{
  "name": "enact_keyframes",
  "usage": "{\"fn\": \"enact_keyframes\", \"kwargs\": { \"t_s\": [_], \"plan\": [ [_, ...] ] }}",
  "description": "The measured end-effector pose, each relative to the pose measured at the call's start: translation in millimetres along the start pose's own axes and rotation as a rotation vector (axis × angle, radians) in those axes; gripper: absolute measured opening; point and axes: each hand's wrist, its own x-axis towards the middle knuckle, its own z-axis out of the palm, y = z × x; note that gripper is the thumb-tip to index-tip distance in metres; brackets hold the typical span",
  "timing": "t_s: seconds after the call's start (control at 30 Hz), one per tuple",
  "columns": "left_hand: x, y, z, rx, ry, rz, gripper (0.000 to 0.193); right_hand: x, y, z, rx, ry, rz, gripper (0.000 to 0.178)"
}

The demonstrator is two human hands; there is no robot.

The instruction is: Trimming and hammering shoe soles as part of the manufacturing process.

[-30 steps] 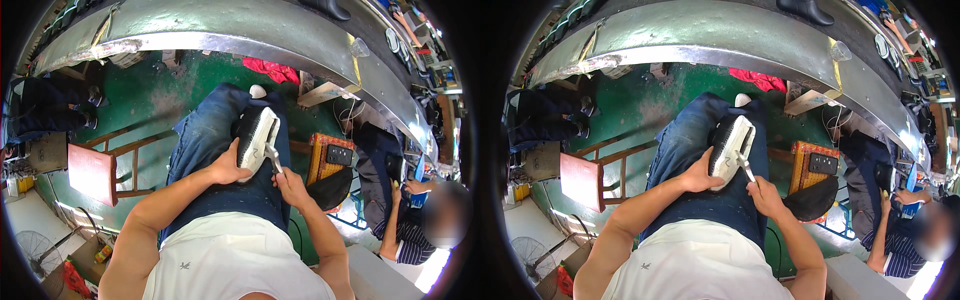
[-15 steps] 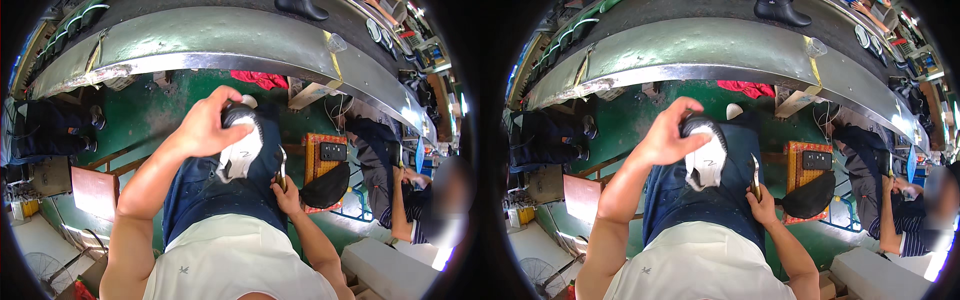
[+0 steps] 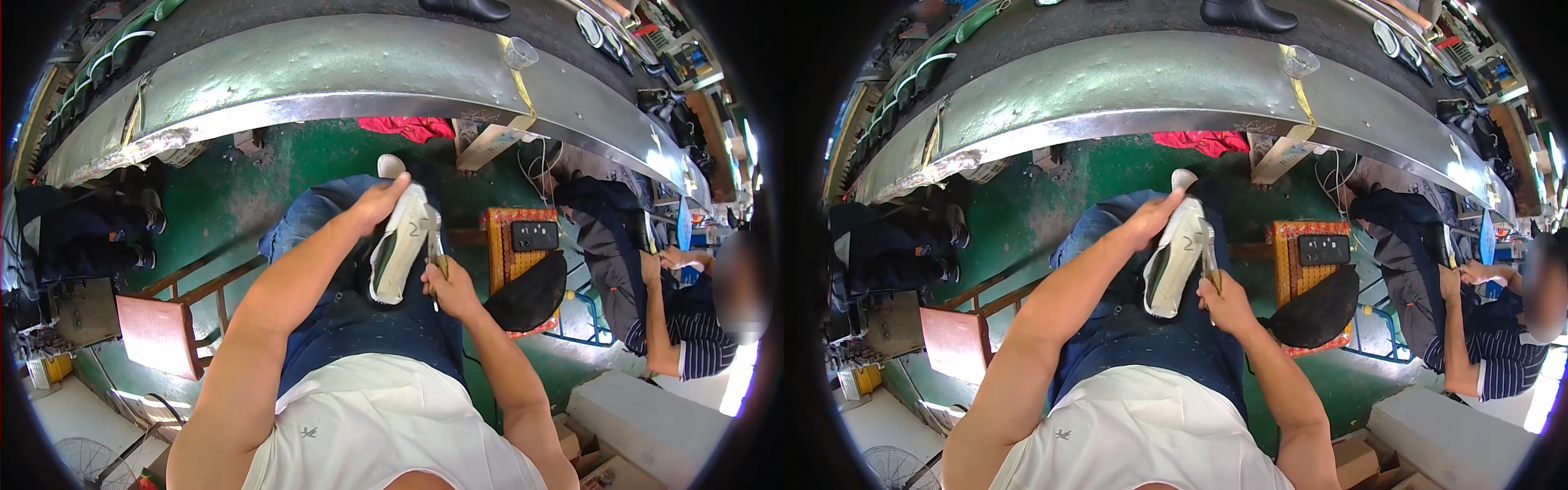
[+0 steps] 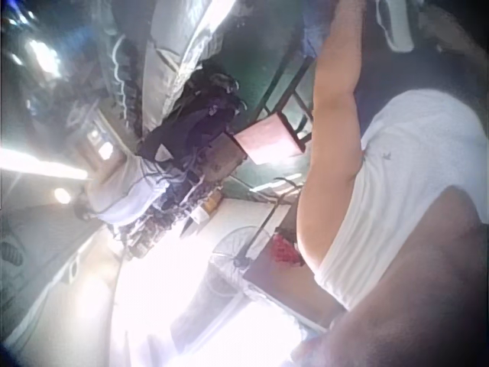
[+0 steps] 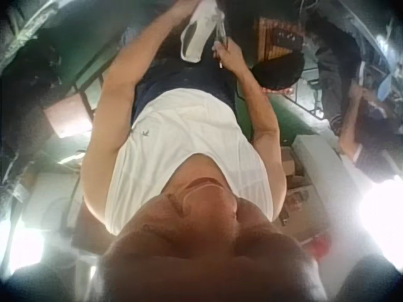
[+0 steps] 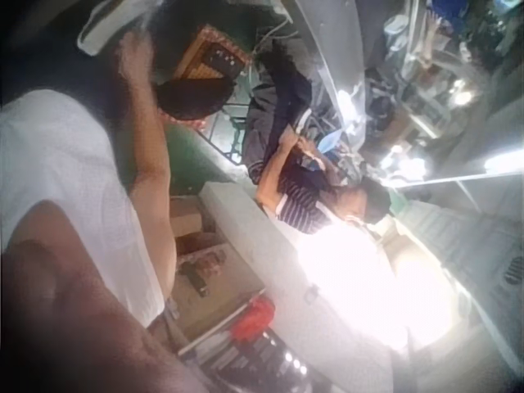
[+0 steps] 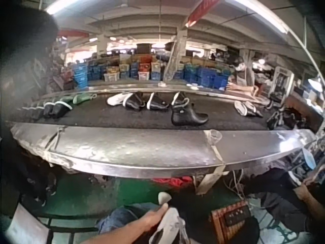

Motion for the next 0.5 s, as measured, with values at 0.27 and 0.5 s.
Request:
{"fn": "enact_keyframes", "kwargs": {
  "t_s": [0.27,0.5],
  "plan": [
    [-51.8,-78.6,-7.5,0.124,0.171,0.246,0.065,-20.1,-44.4,-53.9,-0.482,-0.350,-0.012,0.030],
    [-53.7,-99.7,-8.1,0.273,0.209,0.322,0.062,-1.4,-67.6,-54.0,-0.686,-0.411,-0.217,0.061]
  ]
}}
